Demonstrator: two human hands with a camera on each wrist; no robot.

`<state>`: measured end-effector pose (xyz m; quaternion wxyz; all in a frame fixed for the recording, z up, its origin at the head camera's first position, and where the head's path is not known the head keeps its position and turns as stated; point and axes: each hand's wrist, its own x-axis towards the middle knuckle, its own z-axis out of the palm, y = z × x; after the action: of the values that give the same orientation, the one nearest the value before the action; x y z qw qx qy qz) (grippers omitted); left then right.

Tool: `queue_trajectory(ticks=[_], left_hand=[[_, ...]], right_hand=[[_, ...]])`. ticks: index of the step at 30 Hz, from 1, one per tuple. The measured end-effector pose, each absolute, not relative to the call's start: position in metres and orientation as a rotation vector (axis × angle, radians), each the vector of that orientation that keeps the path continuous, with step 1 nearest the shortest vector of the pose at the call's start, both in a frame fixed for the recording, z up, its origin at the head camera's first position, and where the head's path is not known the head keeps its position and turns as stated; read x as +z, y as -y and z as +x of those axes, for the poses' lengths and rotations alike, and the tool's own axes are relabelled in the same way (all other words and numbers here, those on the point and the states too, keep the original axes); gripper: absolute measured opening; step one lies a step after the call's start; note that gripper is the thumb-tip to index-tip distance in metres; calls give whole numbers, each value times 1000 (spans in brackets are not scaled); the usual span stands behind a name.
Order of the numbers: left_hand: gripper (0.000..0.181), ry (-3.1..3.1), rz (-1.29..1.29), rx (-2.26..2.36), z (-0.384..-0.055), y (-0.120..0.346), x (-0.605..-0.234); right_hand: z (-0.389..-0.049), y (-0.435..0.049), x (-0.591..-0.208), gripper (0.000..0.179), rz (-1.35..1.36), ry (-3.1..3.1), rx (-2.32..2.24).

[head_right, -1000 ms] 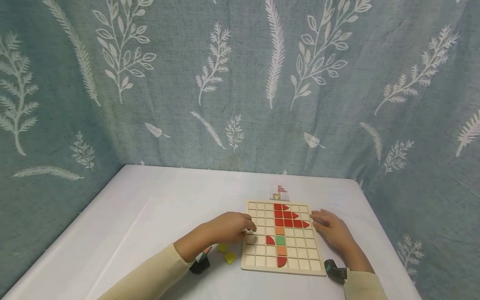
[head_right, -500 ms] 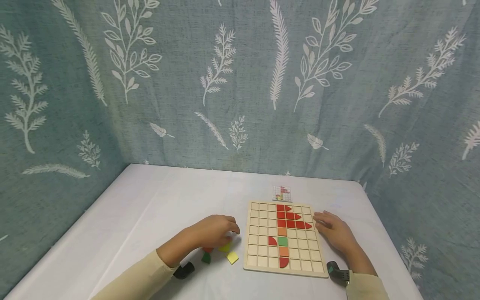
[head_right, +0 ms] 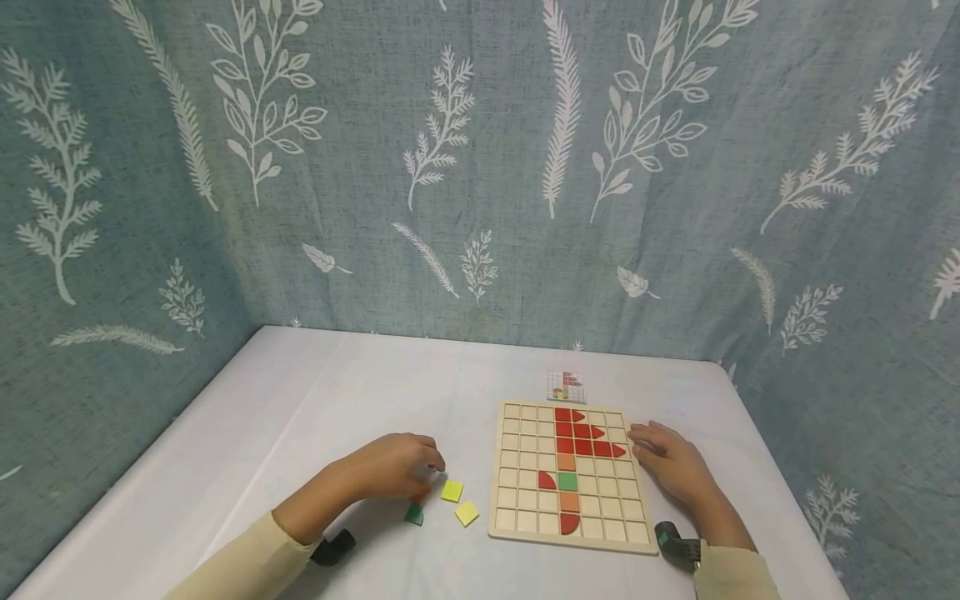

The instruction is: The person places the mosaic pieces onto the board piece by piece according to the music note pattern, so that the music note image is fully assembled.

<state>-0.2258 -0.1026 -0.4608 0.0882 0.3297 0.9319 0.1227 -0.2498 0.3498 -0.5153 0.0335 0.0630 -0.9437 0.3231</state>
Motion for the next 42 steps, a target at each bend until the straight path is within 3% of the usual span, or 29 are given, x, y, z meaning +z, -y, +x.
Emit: queue_trajectory(ticks=[12,22,35,42], left_hand=[[21,-2836,1095,346,-218,137,-460],[18,-2856,1003,352,-213,156,-457],[11,-2863,969,395,-218,161,-465],[16,-2797,909,401,-216,152,-462]], right_hand=[[-250,-350,-515,48,198,2897,1007],[-249,-350,-513,48,202,2902,1001],[-252,-352,-513,47,210,2897,995],[-250,-351,-513,48,202,2905,1009]])
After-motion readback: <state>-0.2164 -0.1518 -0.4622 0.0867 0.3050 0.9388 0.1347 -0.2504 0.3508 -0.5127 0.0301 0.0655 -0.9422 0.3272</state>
